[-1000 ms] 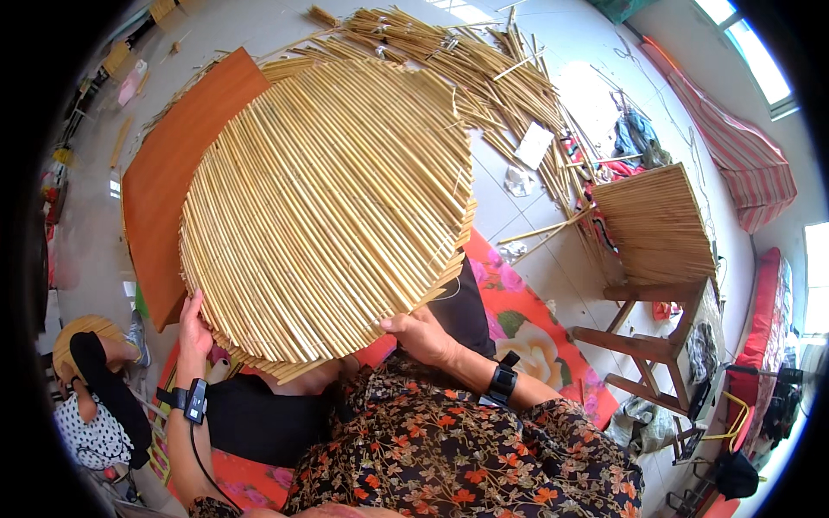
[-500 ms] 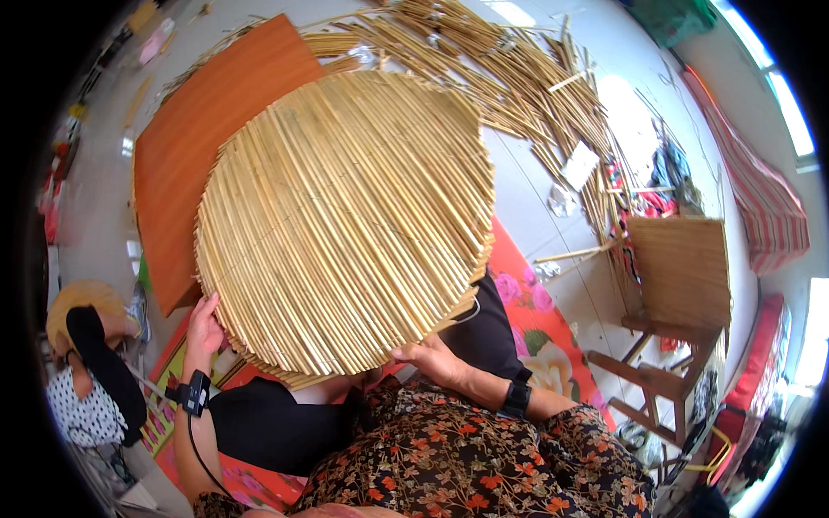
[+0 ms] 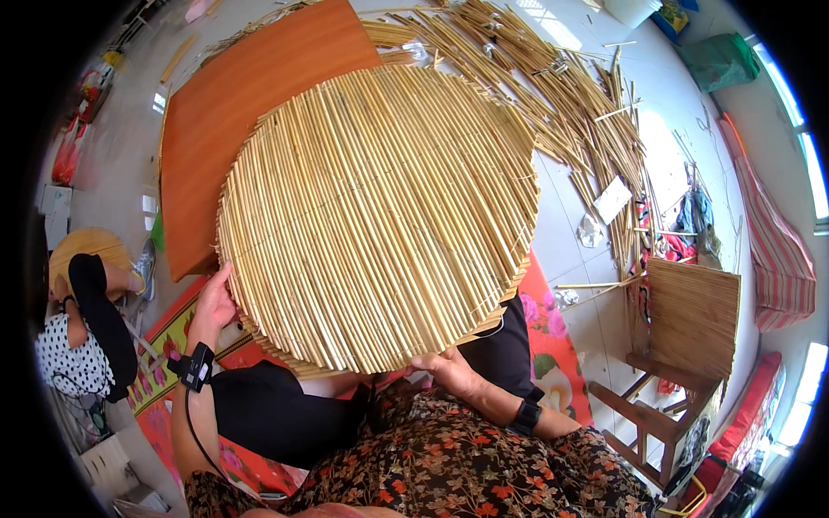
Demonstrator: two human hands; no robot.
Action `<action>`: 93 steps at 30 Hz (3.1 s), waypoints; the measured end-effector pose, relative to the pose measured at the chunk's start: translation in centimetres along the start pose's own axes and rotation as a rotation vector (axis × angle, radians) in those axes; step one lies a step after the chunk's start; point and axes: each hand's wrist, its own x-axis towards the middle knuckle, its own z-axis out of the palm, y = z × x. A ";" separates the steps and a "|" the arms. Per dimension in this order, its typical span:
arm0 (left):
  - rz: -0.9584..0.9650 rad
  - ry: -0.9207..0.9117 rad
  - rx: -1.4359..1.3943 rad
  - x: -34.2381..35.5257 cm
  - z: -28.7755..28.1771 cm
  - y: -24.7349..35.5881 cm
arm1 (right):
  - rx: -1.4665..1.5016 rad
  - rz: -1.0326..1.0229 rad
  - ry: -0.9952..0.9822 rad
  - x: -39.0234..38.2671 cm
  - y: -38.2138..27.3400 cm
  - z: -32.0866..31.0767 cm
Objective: The person weaves a straw fan by hand, threading white string through bamboo slats to secure them in a circular pattern. They use a needle to guide the string and occasionally use a green utility knife to trim the materials.
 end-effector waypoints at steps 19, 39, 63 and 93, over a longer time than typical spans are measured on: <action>0.013 0.052 0.030 0.8 -0.4 -1.6 | 0.088 -0.014 -0.042 0.3 1.0 -0.6; 0.983 0.137 1.345 1.0 6.2 -1.8 | 0.010 0.166 -0.296 0.7 1.5 -4.2; 0.992 0.015 1.936 -0.1 10.2 -2.1 | -0.118 -0.018 -0.088 -0.2 -1.0 -1.1; 0.870 0.029 1.912 -1.3 12.1 -2.7 | -0.039 0.042 -0.056 -0.7 -1.5 -0.8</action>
